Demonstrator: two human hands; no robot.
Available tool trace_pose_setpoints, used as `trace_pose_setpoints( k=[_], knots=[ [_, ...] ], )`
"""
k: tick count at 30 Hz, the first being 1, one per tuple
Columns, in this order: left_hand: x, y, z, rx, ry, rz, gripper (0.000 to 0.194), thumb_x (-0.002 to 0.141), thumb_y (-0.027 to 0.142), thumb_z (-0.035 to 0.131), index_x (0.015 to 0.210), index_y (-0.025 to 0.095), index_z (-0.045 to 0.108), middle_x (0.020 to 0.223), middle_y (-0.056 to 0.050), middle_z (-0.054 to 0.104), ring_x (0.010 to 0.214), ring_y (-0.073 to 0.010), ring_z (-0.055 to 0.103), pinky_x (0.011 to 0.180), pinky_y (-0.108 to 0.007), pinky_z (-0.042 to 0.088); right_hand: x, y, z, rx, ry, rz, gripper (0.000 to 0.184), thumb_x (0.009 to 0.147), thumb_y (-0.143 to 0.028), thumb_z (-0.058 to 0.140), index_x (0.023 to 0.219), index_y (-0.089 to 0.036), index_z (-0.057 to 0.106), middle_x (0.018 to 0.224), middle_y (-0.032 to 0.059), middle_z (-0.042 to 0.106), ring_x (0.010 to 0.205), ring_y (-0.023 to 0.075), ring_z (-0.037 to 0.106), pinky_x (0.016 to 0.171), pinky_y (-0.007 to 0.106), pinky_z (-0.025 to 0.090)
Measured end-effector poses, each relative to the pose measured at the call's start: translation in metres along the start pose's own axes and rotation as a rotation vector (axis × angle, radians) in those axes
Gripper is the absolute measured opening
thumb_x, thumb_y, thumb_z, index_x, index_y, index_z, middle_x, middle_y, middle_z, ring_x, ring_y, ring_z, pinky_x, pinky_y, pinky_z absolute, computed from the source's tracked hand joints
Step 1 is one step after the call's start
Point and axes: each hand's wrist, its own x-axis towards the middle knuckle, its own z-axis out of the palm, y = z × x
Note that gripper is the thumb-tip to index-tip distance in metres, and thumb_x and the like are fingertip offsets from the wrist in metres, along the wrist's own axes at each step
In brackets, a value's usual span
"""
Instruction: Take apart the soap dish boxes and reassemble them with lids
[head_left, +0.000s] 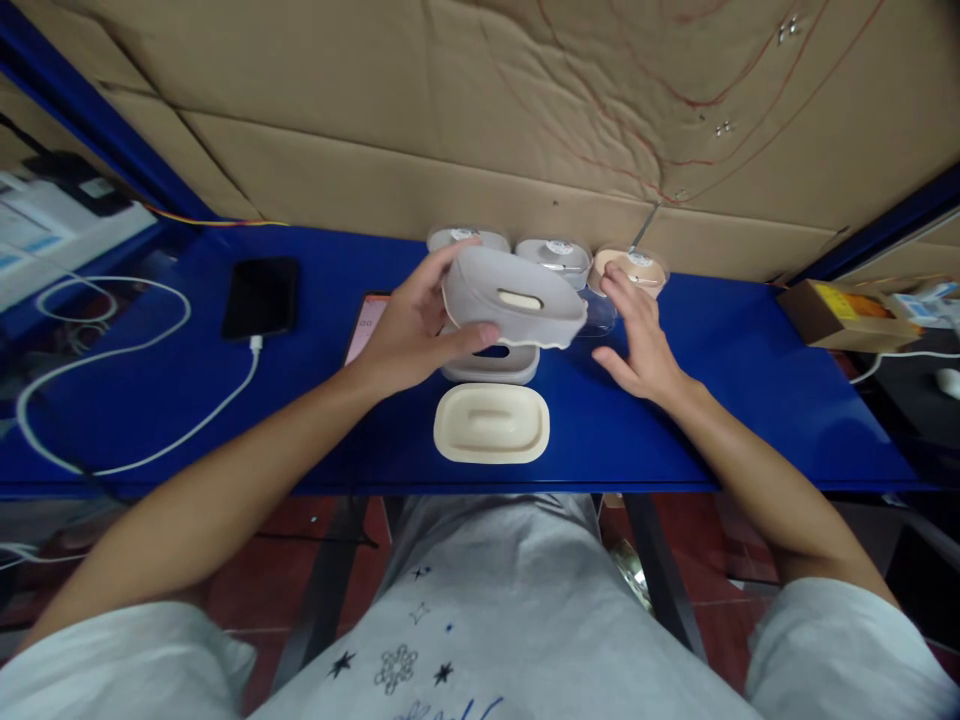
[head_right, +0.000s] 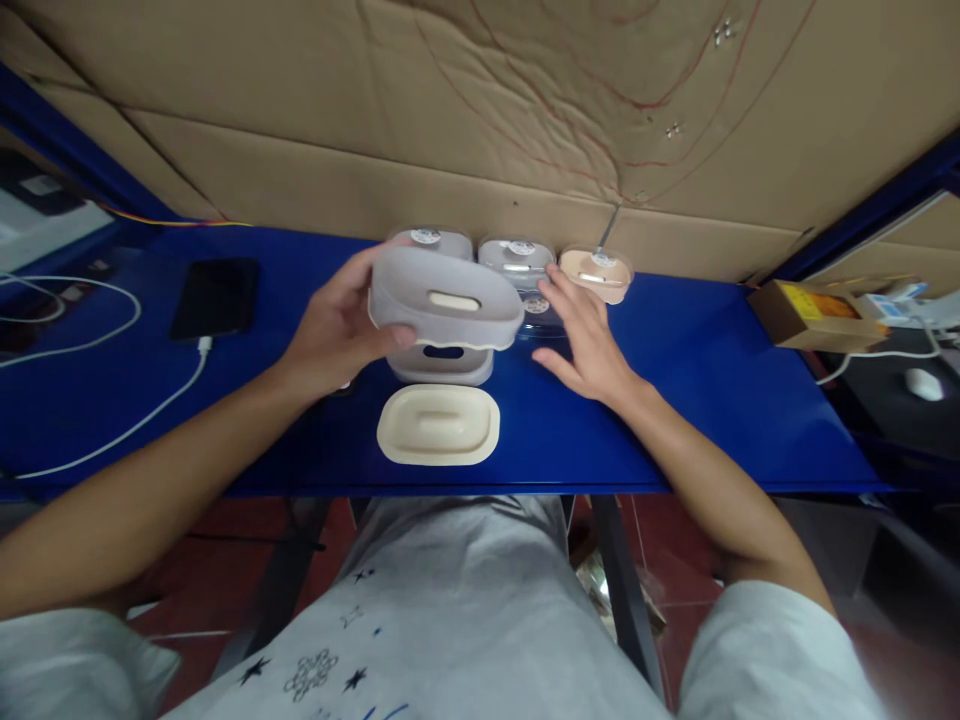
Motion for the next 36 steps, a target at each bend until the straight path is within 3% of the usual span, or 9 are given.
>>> trace_pose_setpoints(
  k=[3,8,14,19,23,27,31,36],
  knots=[
    [-0.007,0.009,0.009,-0.016,-0.112,0.013,0.097,0.075,0.06,0.098,0.157,0.031,0.056,0.165,-0.013,0.057,0.151,-0.0392,0.056,0.126,-0.055,0.05,0.0,-0.024,-0.004,0.064,-0.009,-0.112,0.088,0.106,-0.08,0.039,0.179,-0.038,0.014,0.183,0.0098,0.034,0.166,0.0419,0.037,0.13,0.067,0.036],
    [-0.015,0.016,0.018,-0.028,-0.178,0.034,0.102,0.072,0.049,0.103,0.16,0.036,0.055,0.167,-0.01,0.054,0.153,-0.0393,0.054,0.125,-0.052,0.05,0.001,-0.054,-0.005,0.177,-0.099,-0.155,0.066,0.111,-0.055,0.055,0.173,-0.042,0.037,0.169,0.0046,0.057,0.157,0.0329,0.053,0.129,0.061,0.043],
    [-0.011,0.01,0.018,-0.03,-0.172,0.018,0.106,0.066,0.053,0.105,0.159,0.035,0.056,0.168,-0.011,0.053,0.156,-0.0416,0.05,0.129,-0.056,0.045,0.003,-0.055,-0.004,0.276,-0.03,-0.147,0.06,0.111,-0.048,0.059,0.169,-0.041,0.047,0.162,0.0054,0.064,0.153,0.0307,0.058,0.128,0.06,0.046],
    [-0.013,-0.002,0.026,-0.042,-0.136,0.026,0.114,0.07,0.061,0.101,0.167,0.041,0.043,0.18,-0.011,0.036,0.163,-0.0435,0.039,0.127,-0.061,0.045,0.004,-0.053,0.003,0.282,-0.069,-0.027,0.055,0.112,-0.055,0.05,0.163,-0.036,0.057,0.162,0.0066,0.064,0.151,0.0336,0.059,0.129,0.063,0.044],
    [-0.014,-0.013,0.031,-0.013,-0.151,0.083,0.12,0.073,0.059,0.1,0.17,0.043,0.031,0.183,-0.013,0.025,0.165,-0.0433,0.035,0.126,-0.06,0.045,0.005,-0.048,0.015,0.3,-0.023,-0.051,0.053,0.113,-0.052,0.05,0.162,-0.031,0.058,0.16,0.0101,0.066,0.15,0.0316,0.059,0.127,0.059,0.047],
    [-0.011,-0.01,0.027,-0.101,-0.09,-0.027,0.091,0.082,0.047,0.095,0.159,0.039,0.046,0.175,-0.011,0.042,0.156,-0.0373,0.049,0.113,-0.048,0.057,0.008,-0.035,0.004,0.229,0.006,0.025,0.054,0.113,-0.053,0.049,0.16,-0.031,0.061,0.158,0.0096,0.067,0.15,0.0334,0.06,0.128,0.061,0.045],
    [-0.005,-0.002,0.014,-0.16,0.085,-0.15,0.047,0.083,0.036,0.091,0.124,0.029,0.069,0.153,-0.004,0.064,0.143,-0.032,0.06,0.107,-0.043,0.058,0.008,-0.017,-0.035,0.141,-0.042,0.112,0.05,0.11,-0.054,0.055,0.154,-0.033,0.068,0.153,0.008,0.071,0.144,0.0365,0.065,0.125,0.063,0.048],
    [0.001,-0.001,-0.002,-0.227,0.241,-0.205,0.032,0.084,0.038,0.091,0.107,0.033,0.069,0.139,0.007,0.071,0.136,-0.0264,0.061,0.096,-0.043,0.059,0.0,-0.003,-0.076,0.171,-0.205,0.088,0.042,0.107,-0.05,0.065,0.146,-0.035,0.074,0.145,0.0074,0.076,0.134,0.0373,0.071,0.117,0.063,0.056]
  ],
)
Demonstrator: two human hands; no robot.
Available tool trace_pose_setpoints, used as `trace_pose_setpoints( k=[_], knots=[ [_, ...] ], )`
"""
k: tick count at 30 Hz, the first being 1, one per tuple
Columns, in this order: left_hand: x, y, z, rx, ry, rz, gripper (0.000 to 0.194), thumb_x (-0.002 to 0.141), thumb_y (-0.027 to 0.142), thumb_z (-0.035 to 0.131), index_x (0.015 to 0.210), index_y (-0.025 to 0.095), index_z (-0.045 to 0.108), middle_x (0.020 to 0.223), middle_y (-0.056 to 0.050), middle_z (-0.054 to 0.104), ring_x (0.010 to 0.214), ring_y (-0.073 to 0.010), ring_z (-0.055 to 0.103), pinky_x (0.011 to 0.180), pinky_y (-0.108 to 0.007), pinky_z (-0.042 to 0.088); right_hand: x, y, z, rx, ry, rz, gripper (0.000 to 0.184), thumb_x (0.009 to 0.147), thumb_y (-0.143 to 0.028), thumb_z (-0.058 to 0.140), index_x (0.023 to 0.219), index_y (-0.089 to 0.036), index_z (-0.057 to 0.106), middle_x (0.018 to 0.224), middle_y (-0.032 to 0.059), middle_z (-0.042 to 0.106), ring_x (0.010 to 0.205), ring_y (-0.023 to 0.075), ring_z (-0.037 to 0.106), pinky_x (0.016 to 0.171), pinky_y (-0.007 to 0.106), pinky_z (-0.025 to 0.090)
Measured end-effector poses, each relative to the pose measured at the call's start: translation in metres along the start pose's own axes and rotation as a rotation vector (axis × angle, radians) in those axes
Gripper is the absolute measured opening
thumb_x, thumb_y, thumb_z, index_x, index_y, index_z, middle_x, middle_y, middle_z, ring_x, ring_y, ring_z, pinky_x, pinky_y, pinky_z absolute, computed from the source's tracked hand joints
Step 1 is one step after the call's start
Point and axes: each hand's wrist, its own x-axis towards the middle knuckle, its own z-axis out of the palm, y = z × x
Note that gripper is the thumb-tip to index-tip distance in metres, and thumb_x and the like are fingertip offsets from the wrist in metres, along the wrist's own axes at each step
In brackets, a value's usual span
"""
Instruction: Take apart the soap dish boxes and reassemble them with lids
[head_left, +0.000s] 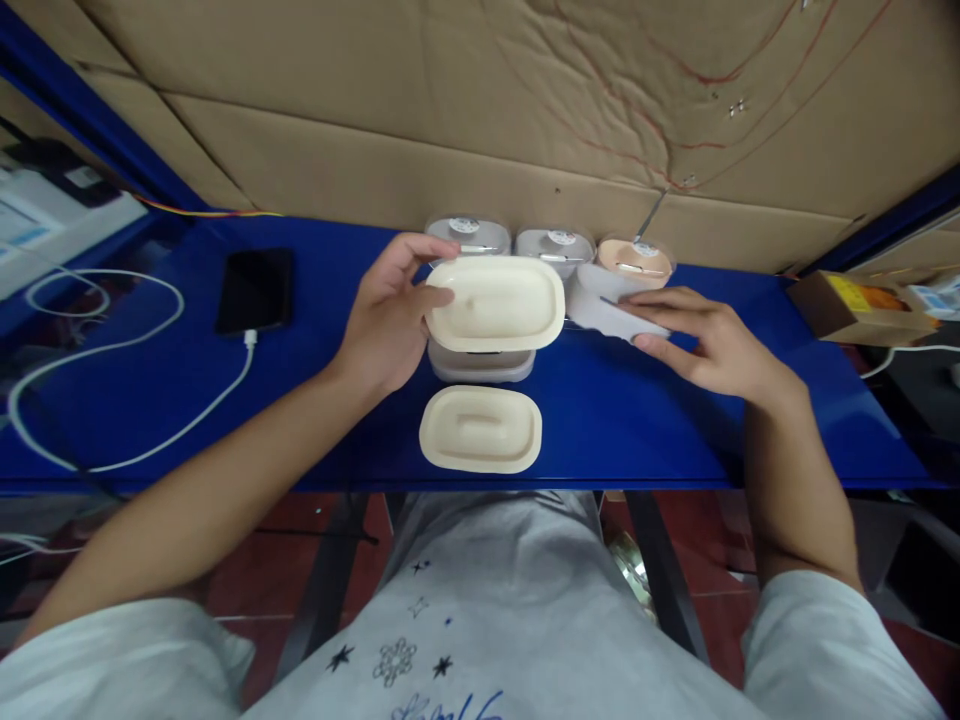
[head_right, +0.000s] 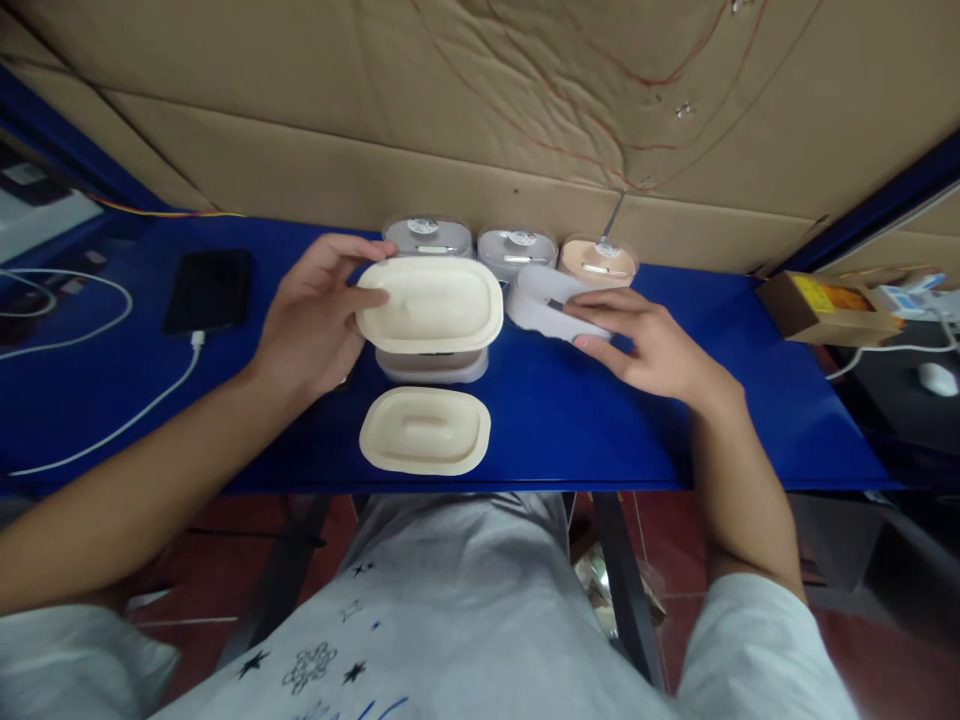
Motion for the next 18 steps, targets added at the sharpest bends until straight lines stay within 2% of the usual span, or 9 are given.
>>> trace_pose_setpoints(
  k=[3,7,9,12,13,15,18],
  knots=[
    [0.001,0.001,-0.003,0.016,-0.046,0.029,0.024,0.089,0.037,0.084,0.107,0.034,0.068,0.14,0.005,0.071,0.137,-0.0297,0.061,0.095,-0.043,0.059,-0.003,0.0,0.0,0.022,-0.101,-0.021,0.04,0.106,-0.046,0.068,0.144,-0.034,0.076,0.147,0.0079,0.075,0.135,0.0367,0.072,0.118,0.061,0.057],
    [-0.002,0.005,0.002,-0.044,-0.096,0.0,0.023,0.085,0.023,0.082,0.102,0.031,0.069,0.141,0.002,0.071,0.135,-0.0284,0.064,0.095,-0.038,0.06,-0.001,0.001,0.022,0.027,-0.187,-0.048,0.041,0.105,-0.041,0.069,0.143,-0.027,0.077,0.152,0.0119,0.072,0.139,0.0359,0.07,0.119,0.058,0.055],
    [-0.004,0.006,0.005,-0.07,-0.104,-0.026,0.024,0.082,0.017,0.081,0.099,0.029,0.07,0.14,0.001,0.072,0.135,-0.0276,0.064,0.097,-0.037,0.06,0.0,0.0,0.032,-0.001,-0.247,-0.045,0.043,0.105,-0.041,0.07,0.144,-0.026,0.075,0.155,0.014,0.069,0.143,0.0377,0.066,0.122,0.062,0.05],
    [-0.005,0.003,0.008,-0.043,-0.15,-0.038,0.023,0.082,0.017,0.08,0.099,0.028,0.069,0.141,0.0,0.071,0.134,-0.0295,0.065,0.099,-0.041,0.06,0.002,-0.002,0.038,-0.064,-0.279,-0.031,0.047,0.104,-0.05,0.071,0.146,-0.028,0.073,0.156,0.0148,0.068,0.146,0.0424,0.063,0.126,0.076,0.035],
    [-0.005,0.002,0.008,-0.033,-0.161,-0.04,0.022,0.082,0.018,0.08,0.099,0.027,0.069,0.142,-0.001,0.071,0.133,-0.03,0.066,0.1,-0.042,0.06,0.002,-0.004,0.037,-0.081,-0.249,-0.024,0.049,0.104,-0.054,0.07,0.147,-0.029,0.071,0.154,0.0146,0.069,0.144,0.043,0.064,0.126,0.078,0.032],
    [-0.004,0.0,0.008,-0.032,-0.177,-0.048,0.022,0.082,0.02,0.08,0.1,0.027,0.069,0.142,-0.002,0.07,0.13,-0.03,0.068,0.098,-0.042,0.061,0.004,-0.008,0.034,-0.103,-0.104,-0.007,0.059,0.103,-0.061,0.068,0.153,-0.03,0.063,0.152,0.0149,0.07,0.143,0.0433,0.063,0.126,0.076,0.033],
    [-0.005,0.0,0.01,-0.066,-0.227,-0.071,0.024,0.083,0.026,0.086,0.102,0.026,0.07,0.143,-0.003,0.07,0.125,-0.0288,0.07,0.09,-0.038,0.062,0.006,-0.017,0.031,-0.127,0.191,-0.036,0.09,0.092,-0.069,0.079,0.167,-0.032,0.044,0.163,0.0171,0.057,0.154,0.0472,0.051,0.128,0.071,0.038]
  ],
)
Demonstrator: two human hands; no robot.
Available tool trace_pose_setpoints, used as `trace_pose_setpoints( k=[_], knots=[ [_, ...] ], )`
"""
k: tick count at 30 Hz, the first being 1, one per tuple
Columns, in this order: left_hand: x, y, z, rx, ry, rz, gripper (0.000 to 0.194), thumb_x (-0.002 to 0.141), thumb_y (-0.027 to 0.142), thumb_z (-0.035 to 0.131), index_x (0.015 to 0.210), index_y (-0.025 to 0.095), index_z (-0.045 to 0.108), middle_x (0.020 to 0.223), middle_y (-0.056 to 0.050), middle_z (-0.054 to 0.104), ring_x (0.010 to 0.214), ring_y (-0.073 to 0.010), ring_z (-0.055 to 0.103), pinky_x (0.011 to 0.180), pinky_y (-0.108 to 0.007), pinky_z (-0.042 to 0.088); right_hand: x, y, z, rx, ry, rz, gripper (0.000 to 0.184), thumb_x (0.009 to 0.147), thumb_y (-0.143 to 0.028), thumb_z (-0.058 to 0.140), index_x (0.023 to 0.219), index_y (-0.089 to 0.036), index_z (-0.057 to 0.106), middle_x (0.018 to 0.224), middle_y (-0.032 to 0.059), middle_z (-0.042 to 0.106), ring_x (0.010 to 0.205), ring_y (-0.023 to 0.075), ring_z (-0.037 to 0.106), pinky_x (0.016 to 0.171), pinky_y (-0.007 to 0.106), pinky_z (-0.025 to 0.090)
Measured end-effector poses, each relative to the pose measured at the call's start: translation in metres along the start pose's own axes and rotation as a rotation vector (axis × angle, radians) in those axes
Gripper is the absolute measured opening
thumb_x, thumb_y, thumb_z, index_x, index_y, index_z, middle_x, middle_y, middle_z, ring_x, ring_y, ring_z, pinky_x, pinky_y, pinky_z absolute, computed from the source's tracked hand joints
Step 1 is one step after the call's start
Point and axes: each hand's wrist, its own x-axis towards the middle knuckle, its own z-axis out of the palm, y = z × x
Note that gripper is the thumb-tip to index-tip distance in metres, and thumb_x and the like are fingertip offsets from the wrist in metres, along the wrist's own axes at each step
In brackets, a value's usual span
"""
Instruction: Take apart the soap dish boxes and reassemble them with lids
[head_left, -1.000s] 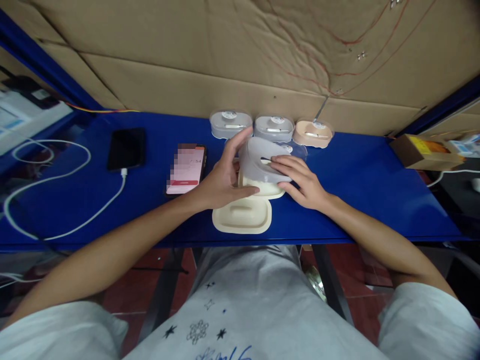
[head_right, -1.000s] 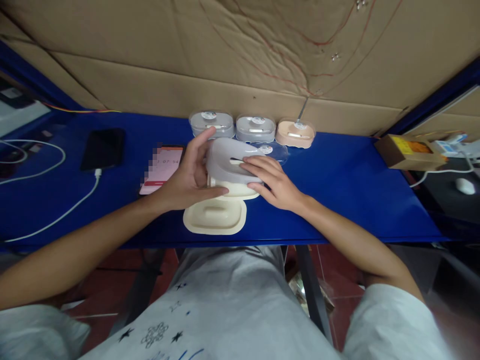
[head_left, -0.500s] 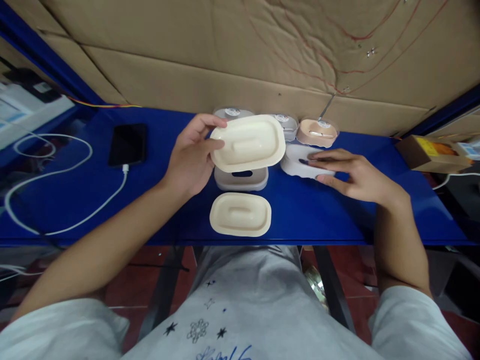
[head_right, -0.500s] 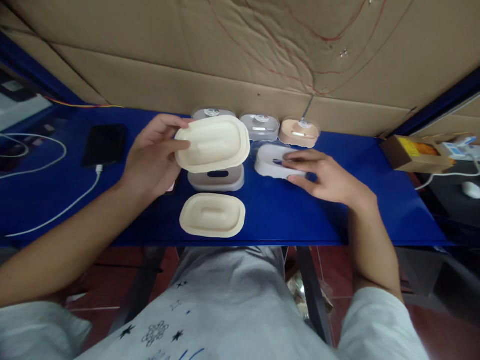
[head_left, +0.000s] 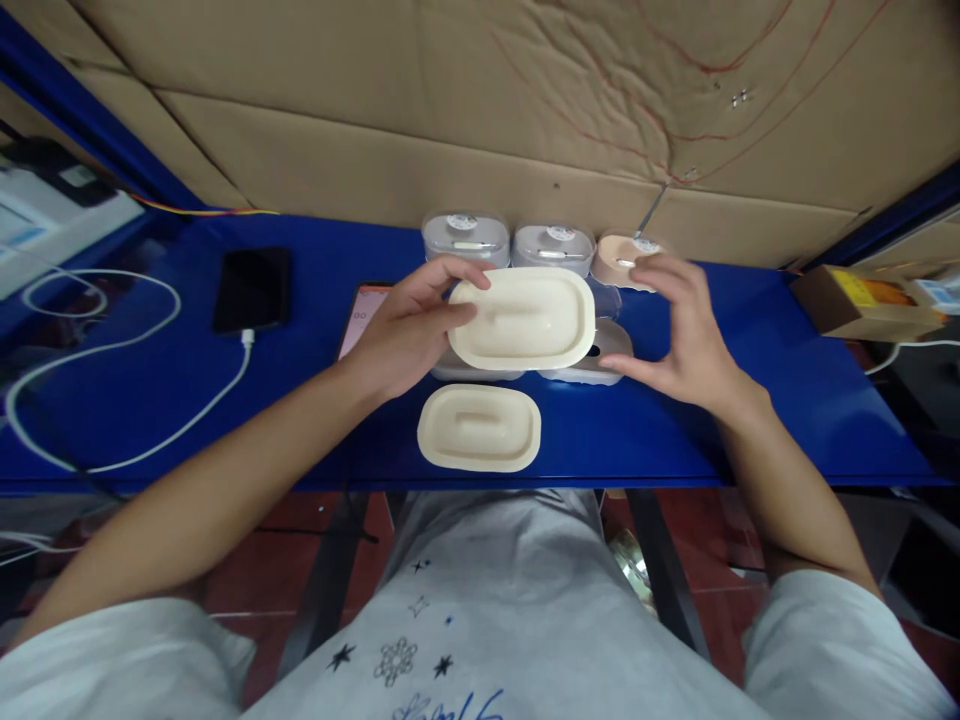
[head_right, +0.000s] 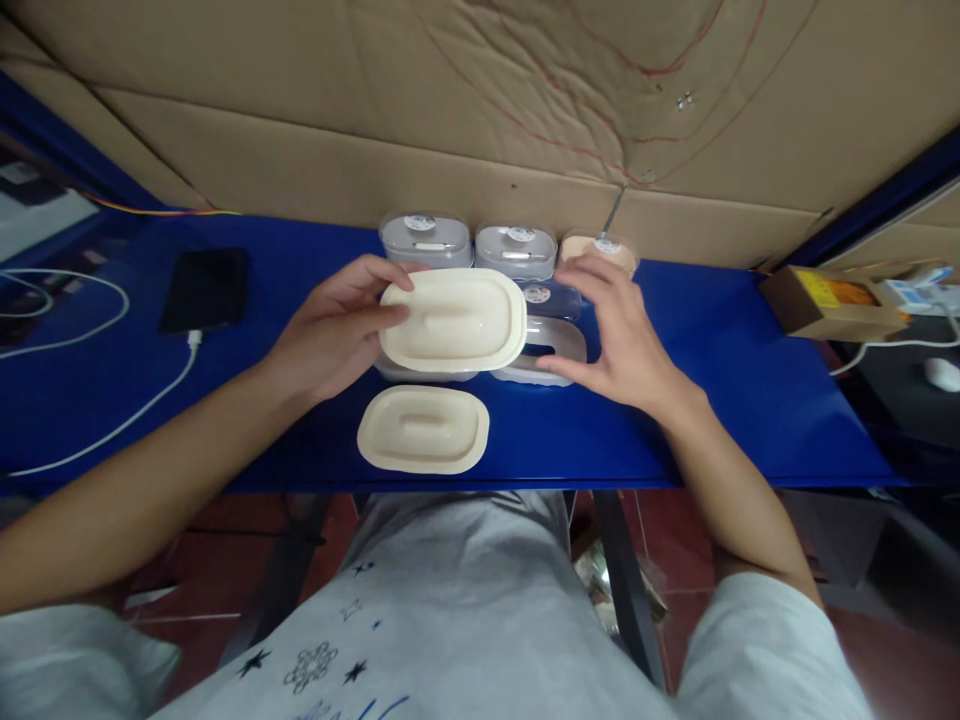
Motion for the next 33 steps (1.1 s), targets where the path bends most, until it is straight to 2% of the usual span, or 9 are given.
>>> trace_pose_setpoints(
  k=[2,5,11,14,17,19,23,28,33],
  knots=[
    [-0.002,0.001,0.003,-0.036,-0.055,-0.028,0.027,0.083,0.03,0.089,0.103,0.027,0.072,0.144,-0.003,0.07,0.122,-0.0278,0.071,0.084,-0.035,0.063,0.0,-0.007,0.002,0.0,0.055,-0.044,0.102,0.087,-0.071,0.083,0.171,-0.038,0.036,0.175,0.014,0.042,0.162,0.0494,0.038,0.131,0.071,0.035],
    [-0.008,0.003,0.009,-0.057,-0.151,-0.074,0.027,0.083,0.035,0.093,0.103,0.029,0.075,0.15,-0.004,0.068,0.126,-0.0295,0.071,0.083,-0.037,0.065,-0.001,-0.018,0.008,0.022,-0.098,-0.073,0.081,0.098,-0.065,0.073,0.17,-0.047,0.04,0.181,0.0047,0.033,0.167,0.0476,0.031,0.131,0.071,0.036],
    [-0.014,0.004,0.013,0.097,-0.375,0.007,0.018,0.096,0.037,0.084,0.108,0.026,0.079,0.151,-0.011,0.069,0.134,-0.0316,0.068,0.094,-0.039,0.062,-0.003,-0.027,0.008,0.154,-0.201,-0.113,0.054,0.11,-0.047,0.058,0.164,-0.043,0.054,0.155,0.0041,0.07,0.139,0.0346,0.068,0.119,0.059,0.053],
    [-0.015,0.008,0.012,0.2,-0.412,0.067,0.021,0.099,0.04,0.081,0.115,0.027,0.079,0.151,-0.012,0.068,0.136,-0.0317,0.066,0.1,-0.041,0.06,-0.001,-0.024,-0.003,0.218,-0.207,-0.099,0.047,0.112,-0.045,0.055,0.159,-0.042,0.062,0.147,0.0037,0.076,0.129,0.0302,0.074,0.113,0.052,0.058],
    [-0.018,0.014,0.012,0.44,-0.455,0.171,0.039,0.09,0.044,0.09,0.126,0.034,0.079,0.156,-0.01,0.063,0.147,-0.0357,0.058,0.118,-0.05,0.054,0.0,-0.016,-0.018,0.336,-0.301,-0.081,0.04,0.112,-0.047,0.058,0.149,-0.041,0.071,0.14,0.0039,0.079,0.125,0.027,0.076,0.108,0.045,0.062],
    [-0.022,0.016,0.014,0.648,-0.474,0.272,0.056,0.081,0.048,0.097,0.132,0.038,0.077,0.163,-0.01,0.056,0.156,-0.0416,0.047,0.13,-0.06,0.04,-0.002,-0.008,-0.03,0.429,-0.429,-0.056,0.036,0.111,-0.047,0.06,0.142,-0.04,0.077,0.133,0.0035,0.081,0.119,0.0249,0.079,0.103,0.041,0.064],
    [-0.032,0.016,0.023,0.875,-0.636,0.389,0.088,0.069,0.061,0.101,0.148,0.036,0.069,0.175,-0.014,0.041,0.161,-0.0513,0.036,0.134,-0.074,0.025,-0.007,0.004,-0.045,0.509,-0.594,0.021,0.03,0.11,-0.044,0.063,0.131,-0.039,0.083,0.122,0.0036,0.084,0.108,0.0231,0.082,0.093,0.036,0.066],
    [-0.035,0.011,0.026,1.067,-0.731,0.292,0.083,0.08,0.047,0.095,0.155,0.029,0.063,0.18,-0.017,0.032,0.165,-0.0485,0.031,0.136,-0.07,0.02,-0.011,0.005,-0.044,0.478,-0.681,0.117,0.032,0.105,-0.032,0.067,0.134,-0.033,0.081,0.131,0.0057,0.081,0.117,0.0238,0.078,0.102,0.036,0.061],
    [-0.031,0.004,0.021,1.07,-0.745,0.305,0.073,0.088,0.044,0.087,0.155,0.028,0.063,0.177,-0.019,0.035,0.162,-0.0472,0.035,0.134,-0.071,0.024,-0.016,0.004,-0.041,0.471,-0.813,0.132,0.058,0.096,-0.05,0.08,0.151,-0.034,0.068,0.154,0.0068,0.068,0.14,0.03,0.066,0.119,0.043,0.052]
  ],
)
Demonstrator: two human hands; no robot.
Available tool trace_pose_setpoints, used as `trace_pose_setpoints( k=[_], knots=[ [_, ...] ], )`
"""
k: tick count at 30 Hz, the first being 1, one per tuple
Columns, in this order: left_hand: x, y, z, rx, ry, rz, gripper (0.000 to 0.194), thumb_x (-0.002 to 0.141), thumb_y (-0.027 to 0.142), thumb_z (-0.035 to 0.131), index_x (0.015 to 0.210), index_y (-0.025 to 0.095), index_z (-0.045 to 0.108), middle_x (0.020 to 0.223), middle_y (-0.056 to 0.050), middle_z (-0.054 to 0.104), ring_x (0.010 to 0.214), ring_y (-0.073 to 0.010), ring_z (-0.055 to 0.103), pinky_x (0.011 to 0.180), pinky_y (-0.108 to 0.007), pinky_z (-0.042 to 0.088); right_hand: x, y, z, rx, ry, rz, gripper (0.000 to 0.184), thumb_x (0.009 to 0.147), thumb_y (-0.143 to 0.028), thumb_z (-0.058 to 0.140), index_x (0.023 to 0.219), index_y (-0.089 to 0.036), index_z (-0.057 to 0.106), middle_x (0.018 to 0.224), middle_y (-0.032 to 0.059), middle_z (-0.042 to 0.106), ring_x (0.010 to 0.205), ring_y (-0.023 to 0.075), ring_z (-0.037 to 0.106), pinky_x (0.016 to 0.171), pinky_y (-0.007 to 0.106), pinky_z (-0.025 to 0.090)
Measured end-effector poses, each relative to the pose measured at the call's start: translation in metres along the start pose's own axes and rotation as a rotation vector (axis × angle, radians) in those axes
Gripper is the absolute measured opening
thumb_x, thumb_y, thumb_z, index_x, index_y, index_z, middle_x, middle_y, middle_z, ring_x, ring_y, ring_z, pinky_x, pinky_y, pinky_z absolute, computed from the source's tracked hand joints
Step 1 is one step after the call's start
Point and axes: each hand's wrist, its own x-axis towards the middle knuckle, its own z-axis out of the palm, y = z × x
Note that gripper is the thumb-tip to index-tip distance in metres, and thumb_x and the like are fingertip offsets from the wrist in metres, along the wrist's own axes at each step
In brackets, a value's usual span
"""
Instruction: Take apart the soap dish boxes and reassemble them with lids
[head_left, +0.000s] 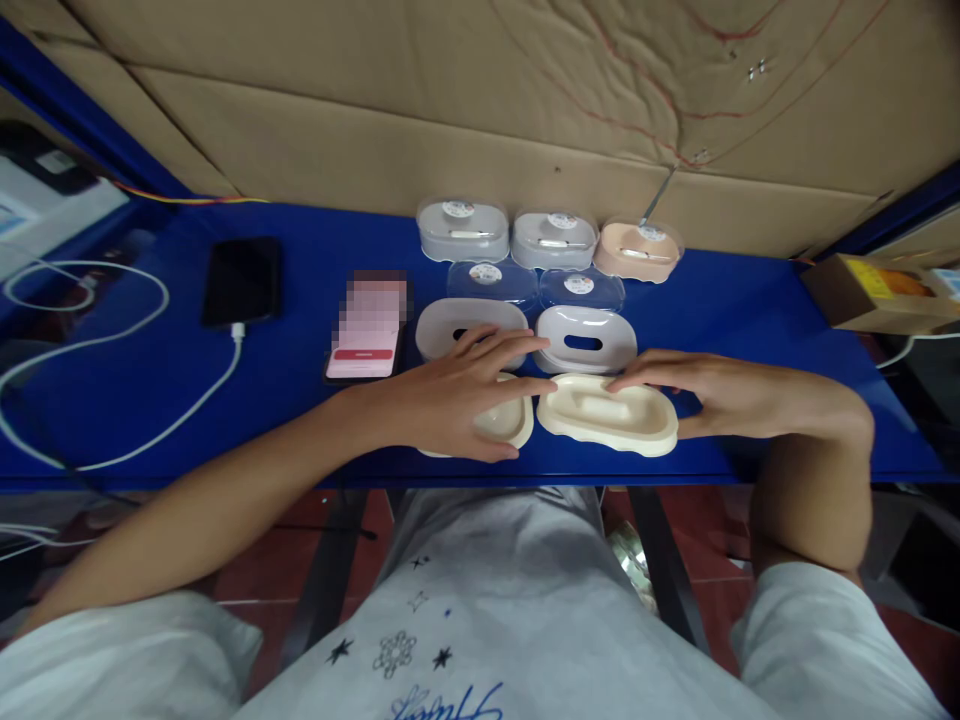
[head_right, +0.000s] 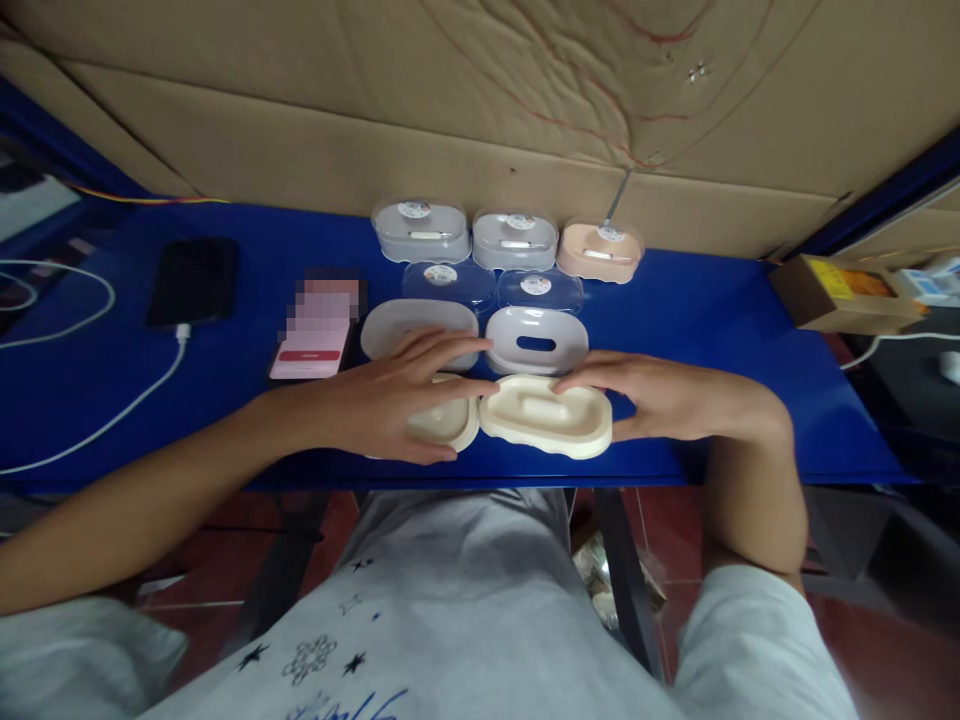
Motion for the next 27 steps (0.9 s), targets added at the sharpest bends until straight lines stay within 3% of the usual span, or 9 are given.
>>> trace_pose_setpoints(
  k=[6,15,19,23,27],
  knots=[
    [0.002,0.002,0.006,-0.029,0.022,0.044,0.058,0.089,0.036,0.087,0.145,0.034,0.073,0.171,-0.016,0.046,0.159,-0.0454,0.041,0.132,-0.07,0.028,-0.001,0.004,0.004,0.001,0.007,-0.045,0.073,0.09,-0.053,0.086,0.157,-0.036,0.062,0.157,0.0075,0.062,0.148,0.0324,0.058,0.126,0.045,0.046],
    [0.003,0.0,0.009,-0.018,0.055,0.088,0.051,0.094,0.047,0.084,0.141,0.031,0.075,0.169,-0.018,0.049,0.157,-0.0447,0.043,0.13,-0.07,0.03,0.001,0.011,-0.009,-0.036,-0.033,-0.087,0.076,0.089,-0.049,0.088,0.158,-0.035,0.059,0.16,0.0091,0.06,0.15,0.0341,0.055,0.128,0.05,0.044],
    [0.004,-0.002,0.011,0.004,0.068,0.134,0.041,0.099,0.044,0.079,0.135,0.025,0.078,0.168,-0.021,0.048,0.157,-0.0431,0.044,0.13,-0.068,0.032,0.003,0.017,-0.006,-0.111,0.029,-0.091,0.066,0.097,-0.045,0.079,0.158,-0.035,0.057,0.16,0.0082,0.061,0.15,0.0341,0.055,0.126,0.055,0.044],
    [0.004,-0.004,0.013,0.004,0.081,0.15,0.038,0.1,0.042,0.077,0.132,0.023,0.078,0.166,-0.023,0.05,0.156,-0.0426,0.046,0.129,-0.067,0.033,0.016,0.019,0.006,-0.25,0.218,-0.056,0.048,0.102,-0.044,0.073,0.148,-0.032,0.066,0.152,0.011,0.068,0.143,0.0371,0.061,0.12,0.061,0.044],
    [0.004,-0.003,0.013,0.029,0.083,0.153,0.036,0.1,0.042,0.077,0.131,0.022,0.078,0.165,-0.023,0.05,0.154,-0.0436,0.047,0.126,-0.069,0.036,0.03,0.017,0.014,-0.31,0.294,-0.071,0.037,0.104,-0.045,0.07,0.137,-0.028,0.074,0.139,0.0113,0.077,0.13,0.0348,0.07,0.111,0.054,0.05]
  ],
)
